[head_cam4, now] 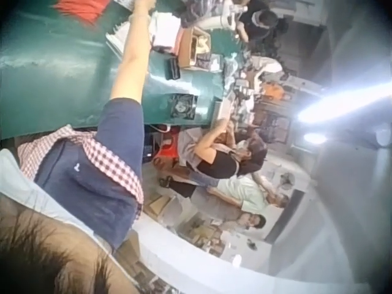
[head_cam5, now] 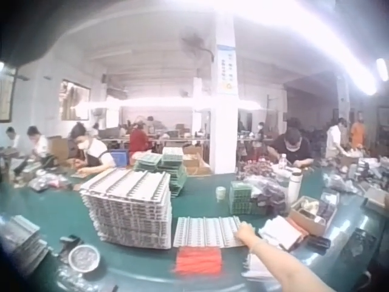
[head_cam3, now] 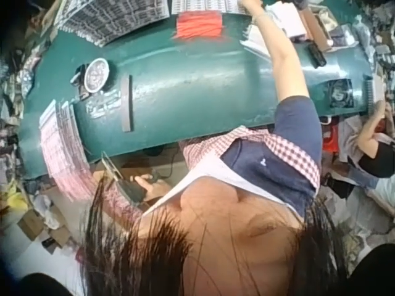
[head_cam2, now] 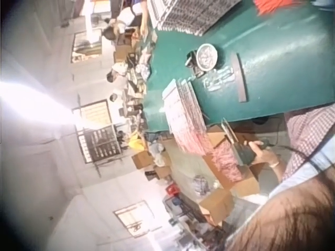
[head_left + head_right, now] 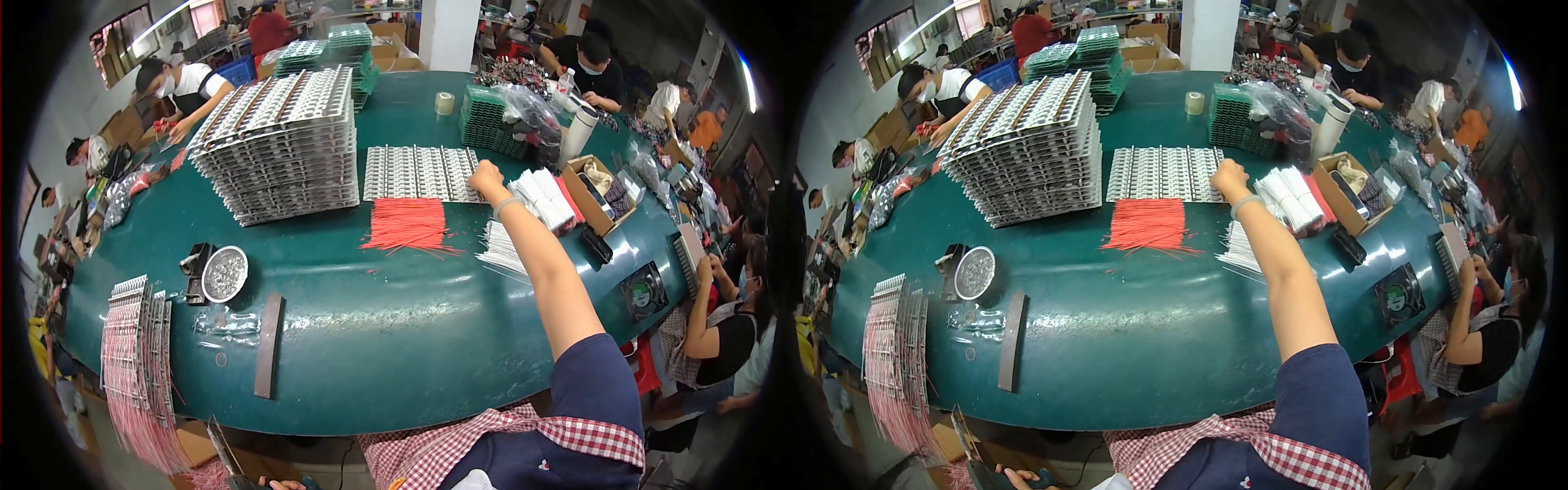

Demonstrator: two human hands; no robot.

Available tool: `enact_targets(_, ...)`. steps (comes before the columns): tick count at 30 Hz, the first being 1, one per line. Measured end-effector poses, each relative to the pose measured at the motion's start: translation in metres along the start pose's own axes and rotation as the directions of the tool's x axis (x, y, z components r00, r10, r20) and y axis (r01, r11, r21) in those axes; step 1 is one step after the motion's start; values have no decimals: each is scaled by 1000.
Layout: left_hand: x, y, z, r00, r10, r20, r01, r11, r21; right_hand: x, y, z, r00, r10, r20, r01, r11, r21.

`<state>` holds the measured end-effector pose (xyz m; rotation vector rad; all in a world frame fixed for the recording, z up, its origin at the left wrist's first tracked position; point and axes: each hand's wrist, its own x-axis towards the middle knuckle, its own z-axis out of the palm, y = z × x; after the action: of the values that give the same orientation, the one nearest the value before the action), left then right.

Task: The person solders wires to electronic components and circuit boards using a soldering gun and solder wire, assembling them on an assembly line.

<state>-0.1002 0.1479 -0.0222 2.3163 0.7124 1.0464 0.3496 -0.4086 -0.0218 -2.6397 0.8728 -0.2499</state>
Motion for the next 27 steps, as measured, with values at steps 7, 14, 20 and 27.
enact_targets(7, -6, 17, 5, 1000, -31, 1, 31, 999, 28, 20, -14, 9, 961, 230, 155, -265, 927, 264)
enact_targets(14, -6, 4, 18, 962, -270, 34, 253, 843, -475, 36, 7, 14, 942, -11, 336, -316, 310, 897)
enact_targets(20, -5, 0, 25, 983, 156, -99, -160, 987, -34, -3, 6, -29, 967, -244, -70, 126, 222, 967)
enact_targets(27, 1, 49, 21, 924, -361, 129, 332, 586, -739, -42, 6, -58, 918, -282, -278, 347, 235, 908)
